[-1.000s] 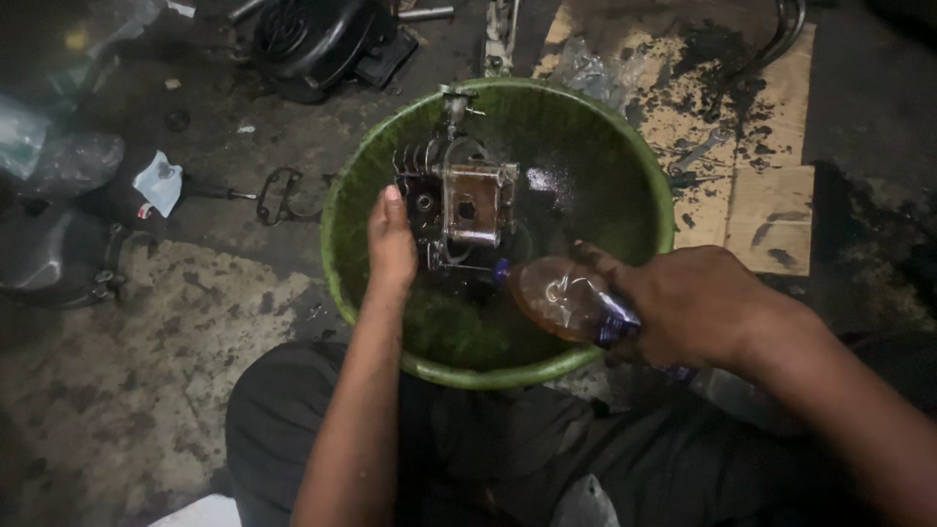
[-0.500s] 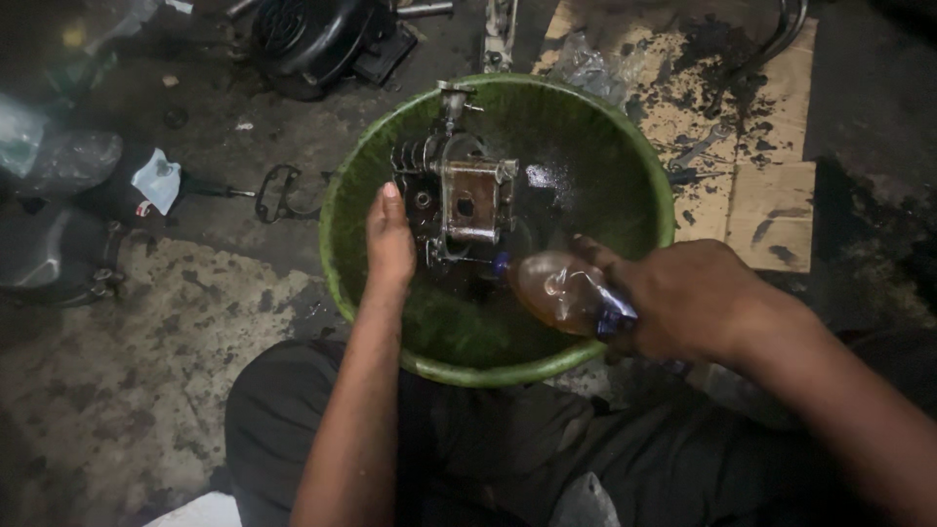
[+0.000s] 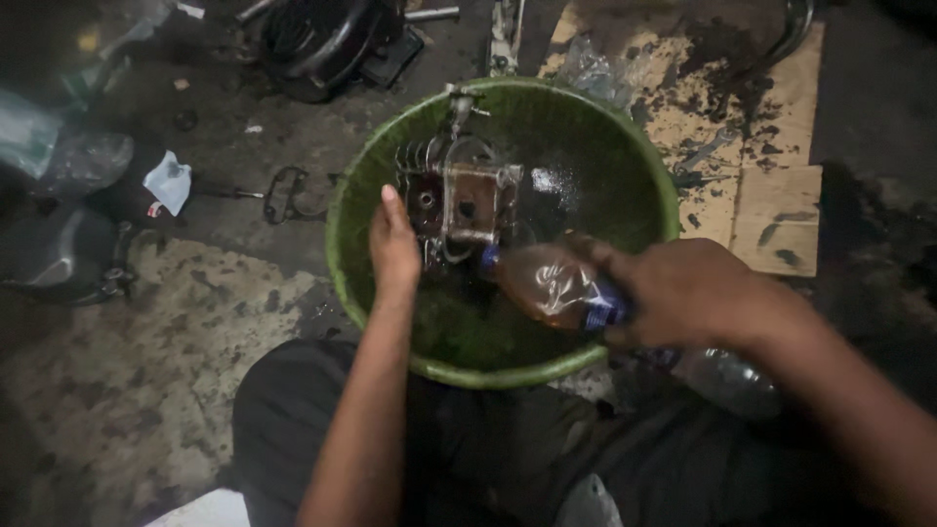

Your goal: The person pours a liquid from a plastic bottle onto a metal engine component submerged in a green basin. They scrub the part by hand, turning it over to clean different sides, and continue pouring liquid throughout the process.

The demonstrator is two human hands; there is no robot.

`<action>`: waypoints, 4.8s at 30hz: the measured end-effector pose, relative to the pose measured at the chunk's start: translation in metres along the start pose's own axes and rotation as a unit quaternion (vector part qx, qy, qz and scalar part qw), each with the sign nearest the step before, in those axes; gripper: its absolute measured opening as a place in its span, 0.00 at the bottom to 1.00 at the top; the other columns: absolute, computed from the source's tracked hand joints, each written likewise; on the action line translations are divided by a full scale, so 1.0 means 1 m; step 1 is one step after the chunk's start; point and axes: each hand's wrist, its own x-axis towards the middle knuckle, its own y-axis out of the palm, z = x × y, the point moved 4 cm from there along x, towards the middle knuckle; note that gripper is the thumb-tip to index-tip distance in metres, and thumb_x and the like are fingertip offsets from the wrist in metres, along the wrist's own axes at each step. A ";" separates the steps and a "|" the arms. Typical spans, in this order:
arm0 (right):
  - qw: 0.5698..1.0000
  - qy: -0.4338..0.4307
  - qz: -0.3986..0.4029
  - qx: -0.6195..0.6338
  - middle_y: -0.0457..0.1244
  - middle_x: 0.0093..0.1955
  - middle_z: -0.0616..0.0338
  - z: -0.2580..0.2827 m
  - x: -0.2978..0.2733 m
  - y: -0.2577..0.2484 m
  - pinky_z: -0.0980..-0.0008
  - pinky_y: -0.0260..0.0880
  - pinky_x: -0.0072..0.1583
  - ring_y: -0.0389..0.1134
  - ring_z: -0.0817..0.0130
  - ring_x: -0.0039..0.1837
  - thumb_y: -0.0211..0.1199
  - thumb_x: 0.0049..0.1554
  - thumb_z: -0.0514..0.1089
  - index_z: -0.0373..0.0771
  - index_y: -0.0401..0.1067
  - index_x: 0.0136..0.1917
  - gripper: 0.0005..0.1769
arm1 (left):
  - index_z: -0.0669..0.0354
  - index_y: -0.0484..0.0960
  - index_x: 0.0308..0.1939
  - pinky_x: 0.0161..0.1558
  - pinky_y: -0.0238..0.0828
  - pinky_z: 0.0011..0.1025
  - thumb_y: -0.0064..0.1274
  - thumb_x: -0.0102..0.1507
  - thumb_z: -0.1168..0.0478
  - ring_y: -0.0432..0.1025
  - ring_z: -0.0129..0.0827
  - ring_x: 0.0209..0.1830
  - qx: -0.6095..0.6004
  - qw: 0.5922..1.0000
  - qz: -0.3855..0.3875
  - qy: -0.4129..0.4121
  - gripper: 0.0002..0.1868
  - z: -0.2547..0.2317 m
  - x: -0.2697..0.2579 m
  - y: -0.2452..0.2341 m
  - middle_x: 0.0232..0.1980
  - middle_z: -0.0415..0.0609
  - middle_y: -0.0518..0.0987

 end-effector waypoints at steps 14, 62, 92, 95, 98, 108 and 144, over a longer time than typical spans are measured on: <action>0.878 -0.102 -0.225 0.411 0.63 0.69 0.45 -0.103 0.028 -0.004 0.50 0.72 0.65 0.69 0.52 0.67 0.71 0.48 0.49 0.58 0.40 0.85 0.61 | 0.59 0.42 0.83 0.58 0.72 0.49 0.54 0.68 0.40 0.76 0.61 0.55 0.249 0.962 0.032 0.112 0.52 -0.064 -0.083 -0.001 0.66 0.70 0.73; 0.814 -0.095 -0.338 0.464 0.63 0.68 0.44 -0.093 0.031 -0.009 0.38 0.69 0.66 0.67 0.47 0.69 0.70 0.47 0.42 0.48 0.44 0.81 0.55 | 0.68 0.74 0.54 0.52 0.76 0.31 0.65 0.58 0.62 0.80 0.35 0.48 -0.173 0.975 0.062 0.127 0.24 0.017 -0.033 -0.011 0.51 0.54 0.84; 0.673 -0.170 -0.459 0.554 0.60 0.71 0.42 -0.090 0.061 0.005 0.51 0.72 0.68 0.66 0.50 0.71 0.68 0.55 0.37 0.41 0.38 0.78 0.50 | 0.73 0.62 0.71 0.62 0.69 0.45 0.66 0.55 0.52 0.72 0.61 0.61 0.109 0.943 0.107 0.297 0.47 -0.082 -0.096 -0.021 0.62 0.73 0.74; 0.670 -0.179 -0.472 0.545 0.59 0.72 0.41 -0.088 0.060 0.007 0.51 0.70 0.68 0.65 0.50 0.72 0.69 0.56 0.37 0.40 0.38 0.79 0.50 | 0.74 0.55 0.74 0.66 0.63 0.48 0.63 0.58 0.53 0.66 0.67 0.67 0.136 0.931 0.132 0.311 0.49 -0.075 -0.096 -0.021 0.68 0.77 0.66; 0.650 -0.223 -0.483 0.542 0.58 0.73 0.41 -0.088 0.060 0.007 0.52 0.70 0.69 0.66 0.49 0.73 0.68 0.58 0.36 0.39 0.38 0.79 0.48 | 0.73 0.54 0.75 0.65 0.65 0.48 0.56 0.64 0.50 0.67 0.66 0.67 0.153 0.937 0.118 0.290 0.44 -0.076 -0.100 -0.020 0.70 0.76 0.66; 0.687 -0.057 -0.508 0.517 0.56 0.74 0.42 -0.103 0.059 0.017 0.48 0.66 0.69 0.60 0.48 0.75 0.73 0.60 0.39 0.43 0.34 0.82 0.55 | 0.68 0.66 0.69 0.63 0.70 0.46 0.56 0.62 0.44 0.72 0.62 0.62 0.179 0.953 0.036 0.243 0.40 -0.089 -0.106 -0.011 0.65 0.70 0.74; 0.538 -0.212 -0.582 0.572 0.58 0.70 0.45 -0.113 0.062 0.016 0.58 0.76 0.74 0.67 0.55 0.73 0.66 0.67 0.32 0.38 0.41 0.78 0.39 | 0.61 0.65 0.73 0.37 0.80 0.48 0.47 0.66 0.41 0.80 0.59 0.41 0.319 0.893 0.003 0.318 0.38 -0.100 -0.127 0.023 0.53 0.71 0.79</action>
